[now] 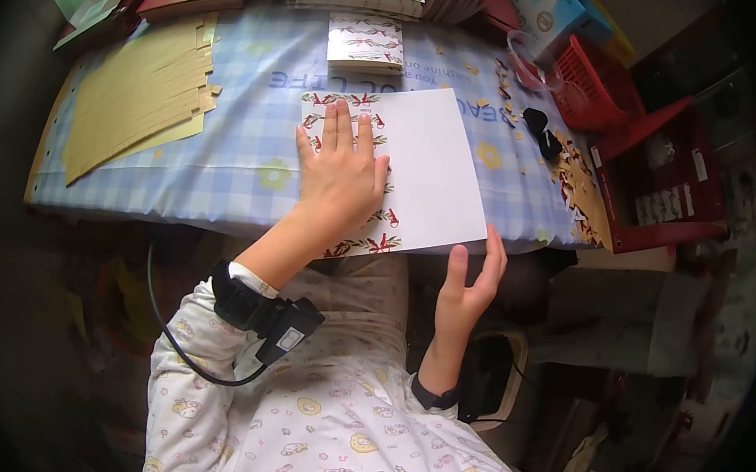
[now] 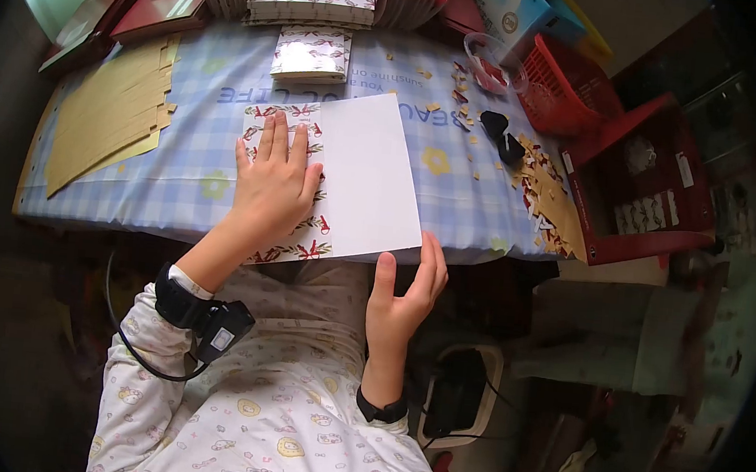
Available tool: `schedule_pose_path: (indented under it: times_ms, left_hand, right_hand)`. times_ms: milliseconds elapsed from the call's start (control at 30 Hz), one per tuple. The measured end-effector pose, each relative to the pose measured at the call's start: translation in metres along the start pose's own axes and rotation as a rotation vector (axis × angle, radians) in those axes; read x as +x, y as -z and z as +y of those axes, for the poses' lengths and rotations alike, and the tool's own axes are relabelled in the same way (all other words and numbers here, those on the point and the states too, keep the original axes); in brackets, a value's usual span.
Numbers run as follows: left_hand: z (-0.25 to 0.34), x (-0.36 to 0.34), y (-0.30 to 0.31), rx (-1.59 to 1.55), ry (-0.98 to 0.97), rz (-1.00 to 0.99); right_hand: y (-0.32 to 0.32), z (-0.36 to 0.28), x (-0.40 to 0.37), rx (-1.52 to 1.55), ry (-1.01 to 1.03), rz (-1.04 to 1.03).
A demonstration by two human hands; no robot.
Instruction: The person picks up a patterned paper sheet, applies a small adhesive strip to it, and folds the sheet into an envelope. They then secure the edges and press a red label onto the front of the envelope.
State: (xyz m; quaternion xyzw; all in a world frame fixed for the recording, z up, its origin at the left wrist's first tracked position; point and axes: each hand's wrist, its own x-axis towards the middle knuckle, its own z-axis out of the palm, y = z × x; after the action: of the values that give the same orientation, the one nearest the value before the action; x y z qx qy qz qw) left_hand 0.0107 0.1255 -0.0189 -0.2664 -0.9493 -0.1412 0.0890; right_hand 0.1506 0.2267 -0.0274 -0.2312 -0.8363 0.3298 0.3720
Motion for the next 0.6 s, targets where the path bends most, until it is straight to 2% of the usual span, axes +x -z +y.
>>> schedule_pose_path:
  times_ms: [33,100,167,233,267,300,333,400,533,600]
  left_hand:
    - [0.000,0.000,0.000,0.001,-0.001,0.001]
    - [0.000,0.000,0.001,0.002,0.001,-0.009]
    - [0.000,0.000,0.000,0.001,0.000,-0.001]
    - [-0.001,0.000,-0.003,-0.002,-0.002,0.005]
    - [-0.002,0.000,-0.005,0.003,-0.007,0.035]
    - [-0.002,0.000,-0.006,0.009,-0.013,0.067]
    - [-0.003,0.000,-0.006,0.010,-0.017,0.072]
    - [-0.002,-0.002,-0.007,-0.038,-0.065,0.198]
    - [-0.008,-0.003,0.000,-0.003,-0.116,0.104]
    - [-0.011,-0.005,-0.002,-0.039,-0.130,0.134]
  right_hand:
    - [-0.002,-0.004,0.000,0.001,0.000,0.001]
    - [-0.010,-0.020,-0.001,0.769,-0.154,-0.017]
    - [-0.020,-0.032,-0.007,0.846,-0.132,0.000]
    - [-0.032,-0.035,-0.011,0.737,0.005,0.008]
    - [-0.035,-0.033,-0.016,0.582,0.063,-0.023]
    - [-0.039,-0.026,-0.019,0.397,0.206,-0.017]
    - [-0.039,-0.030,-0.017,0.328,0.298,-0.026]
    - [-0.042,-0.036,-0.015,0.239,0.461,-0.018]
    - [-0.043,-0.035,-0.019,0.136,0.571,-0.102]
    - [-0.043,-0.032,-0.019,0.111,0.601,-0.102]
